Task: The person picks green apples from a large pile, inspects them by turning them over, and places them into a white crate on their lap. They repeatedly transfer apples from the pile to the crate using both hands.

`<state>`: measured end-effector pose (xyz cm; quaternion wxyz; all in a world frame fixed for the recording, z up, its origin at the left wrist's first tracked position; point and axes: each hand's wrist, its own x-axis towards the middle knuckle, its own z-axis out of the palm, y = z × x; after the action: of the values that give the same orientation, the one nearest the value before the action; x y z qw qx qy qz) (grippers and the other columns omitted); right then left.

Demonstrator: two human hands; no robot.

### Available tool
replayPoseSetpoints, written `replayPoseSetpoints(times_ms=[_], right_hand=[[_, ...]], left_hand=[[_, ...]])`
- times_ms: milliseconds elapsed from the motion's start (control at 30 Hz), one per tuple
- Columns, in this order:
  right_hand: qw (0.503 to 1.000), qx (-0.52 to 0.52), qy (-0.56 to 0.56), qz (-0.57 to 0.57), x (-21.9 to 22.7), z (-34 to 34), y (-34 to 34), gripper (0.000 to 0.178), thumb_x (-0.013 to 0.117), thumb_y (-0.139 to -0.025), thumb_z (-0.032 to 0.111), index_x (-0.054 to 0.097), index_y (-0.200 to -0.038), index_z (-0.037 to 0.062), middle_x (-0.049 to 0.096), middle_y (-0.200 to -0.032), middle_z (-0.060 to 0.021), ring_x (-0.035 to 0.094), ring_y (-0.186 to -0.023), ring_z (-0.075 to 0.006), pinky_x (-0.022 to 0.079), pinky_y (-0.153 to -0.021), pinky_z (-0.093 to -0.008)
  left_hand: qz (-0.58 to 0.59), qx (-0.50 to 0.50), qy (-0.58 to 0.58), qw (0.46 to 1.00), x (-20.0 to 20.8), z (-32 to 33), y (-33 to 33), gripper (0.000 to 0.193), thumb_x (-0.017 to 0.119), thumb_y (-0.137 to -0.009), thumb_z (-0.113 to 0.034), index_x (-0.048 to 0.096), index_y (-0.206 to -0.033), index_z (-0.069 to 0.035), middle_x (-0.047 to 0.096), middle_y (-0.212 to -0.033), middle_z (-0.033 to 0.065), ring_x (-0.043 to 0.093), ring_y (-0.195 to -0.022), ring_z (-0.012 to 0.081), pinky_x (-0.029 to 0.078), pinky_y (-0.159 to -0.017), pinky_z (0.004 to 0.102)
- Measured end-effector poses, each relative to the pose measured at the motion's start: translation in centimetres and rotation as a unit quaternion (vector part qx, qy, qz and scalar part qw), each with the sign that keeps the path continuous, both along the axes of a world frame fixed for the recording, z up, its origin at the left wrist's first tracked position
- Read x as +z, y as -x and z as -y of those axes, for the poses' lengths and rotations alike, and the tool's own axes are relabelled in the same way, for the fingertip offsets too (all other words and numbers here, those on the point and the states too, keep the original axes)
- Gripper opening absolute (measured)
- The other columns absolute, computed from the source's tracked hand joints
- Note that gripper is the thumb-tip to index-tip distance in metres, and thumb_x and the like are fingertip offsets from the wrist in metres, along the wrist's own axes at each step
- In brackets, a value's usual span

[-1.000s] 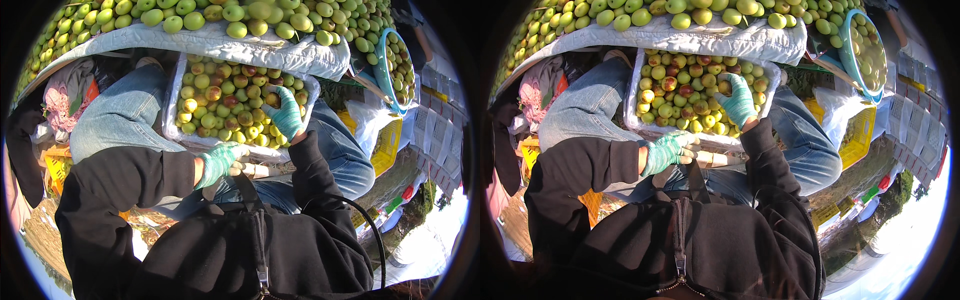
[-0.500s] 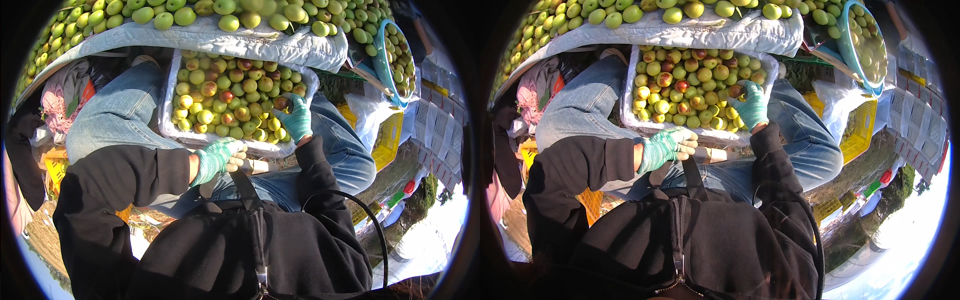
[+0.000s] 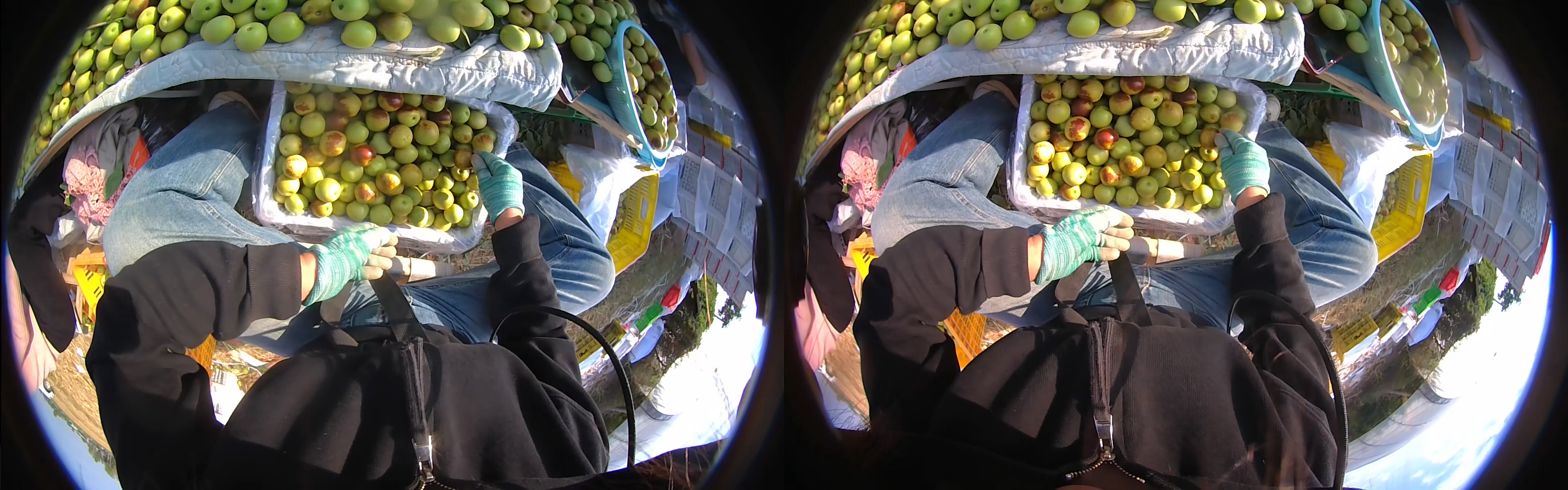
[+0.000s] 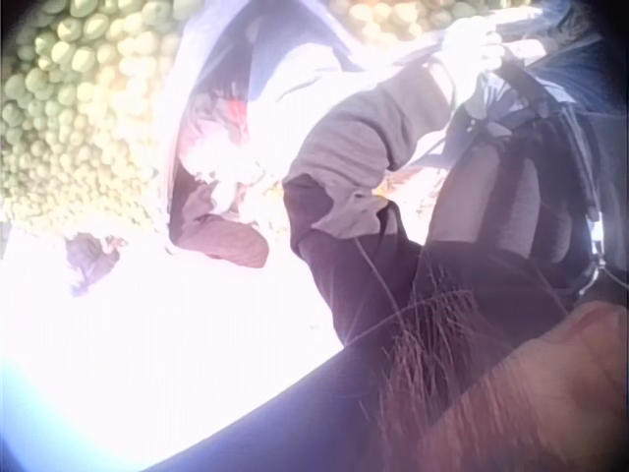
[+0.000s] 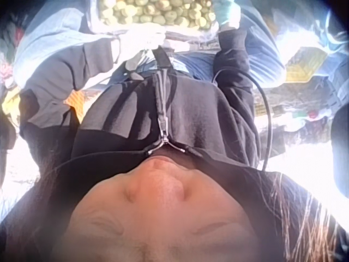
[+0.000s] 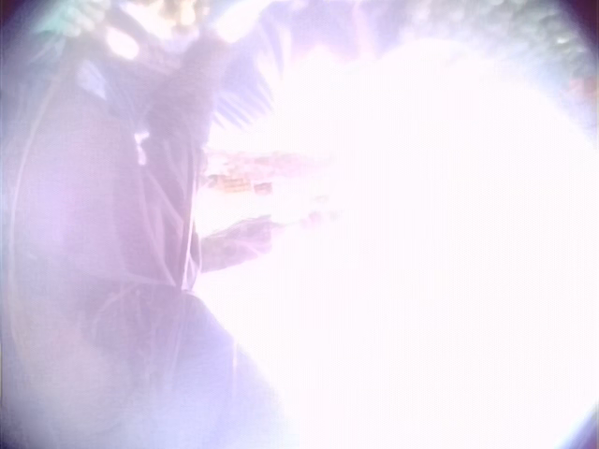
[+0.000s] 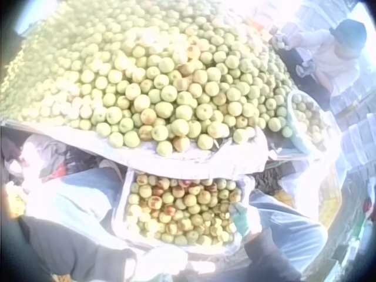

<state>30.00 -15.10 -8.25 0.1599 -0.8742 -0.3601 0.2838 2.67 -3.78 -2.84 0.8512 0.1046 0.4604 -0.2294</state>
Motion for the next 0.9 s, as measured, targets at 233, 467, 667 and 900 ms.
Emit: replayPoseSetpoints(times_ms=[233, 467, 667, 900], right_hand=[[0.978, 0.146, 0.022, 0.147, -0.4, -1.3, 1.0, 0.049, 0.073, -0.075, 0.015, 0.057, -0.12, 0.0112, 0.054, -0.117, -0.0158, 0.06, -0.099, -0.0344, 0.052, -0.081, -0.0379], [0.985, 0.144, 0.057, 0.076, 2.5, 0.4, -0.4, 0.045, 0.074, -0.071, 0.033, 0.06, -0.104, 0.0068, 0.059, -0.101, -0.0154, 0.063, -0.087, -0.0325, 0.052, -0.075, -0.039], [0.952, 0.182, 0.217, -0.117, 3.1, 4.9, -0.7, 0.037, 0.076, -0.069, 0.025, 0.066, -0.094, 0.0003, 0.068, -0.083, -0.015, 0.067, -0.078, -0.0277, 0.052, -0.071, -0.0363], [0.936, 0.001, 0.278, -0.218, -0.2, 6.0, 0.9, 0.019, 0.063, -0.08, 0.018, 0.069, -0.091, 0.004, 0.069, -0.085, -0.0156, 0.067, -0.078, -0.0308, 0.053, -0.069, -0.0387]], left_hand=[[-0.006, -0.028, -0.036, 0.999, 0.6, -0.2, 0.0, 0.032, 0.055, -0.093, -0.03, 0.058, -0.112, -0.005, 0.063, -0.097, 0.0025, 0.064, -0.083, 0.0129, 0.054, -0.07, 0.0249], [-0.001, -0.029, -0.045, 0.999, 1.0, -0.4, 0.0, 0.032, 0.054, -0.092, -0.029, 0.058, -0.112, -0.005, 0.061, -0.1, 0.0049, 0.06, -0.088, 0.0154, 0.053, -0.073, 0.0291], [-0.023, -0.025, -0.031, 0.999, 0.6, 0.0, -0.1, 0.028, 0.054, -0.093, -0.029, 0.059, -0.108, -0.006, 0.061, -0.09, 0.0007, 0.061, -0.079, 0.0128, 0.052, -0.068, 0.0266], [-0.007, -0.017, -0.03, 0.999, 0.0, -0.3, -0.2, 0.033, 0.055, -0.093, -0.028, 0.058, -0.113, -0.003, 0.064, -0.095, 0.0032, 0.065, -0.083, 0.0153, 0.055, -0.07, 0.0244]])
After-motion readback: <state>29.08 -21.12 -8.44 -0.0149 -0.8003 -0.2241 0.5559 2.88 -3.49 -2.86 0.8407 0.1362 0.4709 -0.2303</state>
